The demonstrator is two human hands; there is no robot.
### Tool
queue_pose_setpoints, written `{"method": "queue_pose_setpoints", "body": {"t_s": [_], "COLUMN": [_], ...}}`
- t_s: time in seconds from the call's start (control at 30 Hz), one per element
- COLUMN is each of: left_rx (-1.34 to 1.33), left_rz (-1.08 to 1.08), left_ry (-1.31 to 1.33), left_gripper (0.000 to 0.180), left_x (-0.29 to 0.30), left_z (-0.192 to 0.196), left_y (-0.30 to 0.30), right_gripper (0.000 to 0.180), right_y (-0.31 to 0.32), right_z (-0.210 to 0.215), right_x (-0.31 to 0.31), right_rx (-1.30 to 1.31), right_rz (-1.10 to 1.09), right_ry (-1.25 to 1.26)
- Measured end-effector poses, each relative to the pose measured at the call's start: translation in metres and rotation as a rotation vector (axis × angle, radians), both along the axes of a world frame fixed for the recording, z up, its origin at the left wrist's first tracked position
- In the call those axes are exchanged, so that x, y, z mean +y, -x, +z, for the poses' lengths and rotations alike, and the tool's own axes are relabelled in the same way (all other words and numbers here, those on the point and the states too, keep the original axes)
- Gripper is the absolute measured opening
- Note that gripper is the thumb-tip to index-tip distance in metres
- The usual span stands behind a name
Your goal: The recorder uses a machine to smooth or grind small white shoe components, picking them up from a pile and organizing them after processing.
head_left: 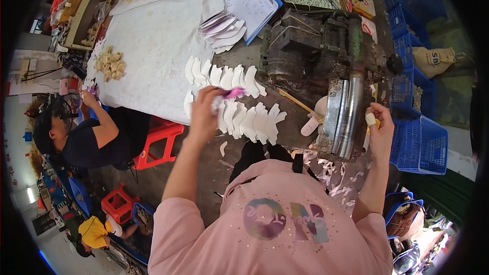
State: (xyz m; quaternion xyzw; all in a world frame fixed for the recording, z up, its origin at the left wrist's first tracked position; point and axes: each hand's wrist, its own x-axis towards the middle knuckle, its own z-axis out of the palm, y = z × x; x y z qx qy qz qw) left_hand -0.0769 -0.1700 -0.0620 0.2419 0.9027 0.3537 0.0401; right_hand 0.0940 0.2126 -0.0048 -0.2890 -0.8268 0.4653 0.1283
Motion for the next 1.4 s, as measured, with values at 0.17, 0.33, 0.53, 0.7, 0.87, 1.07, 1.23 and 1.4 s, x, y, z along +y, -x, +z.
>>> {"method": "queue_pose_setpoints", "body": {"t_s": [0.17, 0.33, 0.53, 0.7, 0.87, 1.07, 1.23, 1.4], "left_rx": [0.109, -0.143, -0.518, -0.635, -0.883, -0.86, -0.759, -0.737], "left_rz": [-0.204, -0.316, -0.224, -0.028, -0.239, -0.257, -0.12, 0.166], "left_ry": [0.59, 0.762, 0.573, -0.344, -1.093, -1.215, -1.092, -0.813], "left_gripper": [0.049, 0.055, 0.046, 0.034, 0.031, 0.038, 0.036, 0.037], "left_x": [-0.085, -0.09, -0.071, 0.004, 0.087, 0.129, 0.148, 0.134], "left_z": [-0.061, -0.071, -0.03, 0.036, 0.064, 0.064, 0.076, 0.062], "left_y": [-0.015, -0.029, -0.002, -0.008, -0.045, -0.071, -0.084, -0.061], "right_gripper": [0.025, 0.026, 0.025, 0.018, 0.024, 0.027, 0.017, 0.013], "right_y": [0.006, 0.005, 0.003, 0.011, 0.038, 0.033, 0.032, 0.018], "right_z": [-0.002, -0.003, 0.012, 0.032, 0.033, 0.016, 0.018, 0.05], "right_x": [-0.009, -0.009, -0.023, -0.069, -0.122, -0.135, -0.119, -0.053], "right_rx": [0.041, 0.098, 0.16, 0.224, 0.347, 0.456, 0.522, 0.272], "right_rz": [0.011, 0.002, 0.013, 0.233, 0.523, 0.322, 0.227, 0.116], "right_ry": [0.008, 0.024, 0.025, 0.027, -0.039, -0.09, -0.317, -0.119]}}
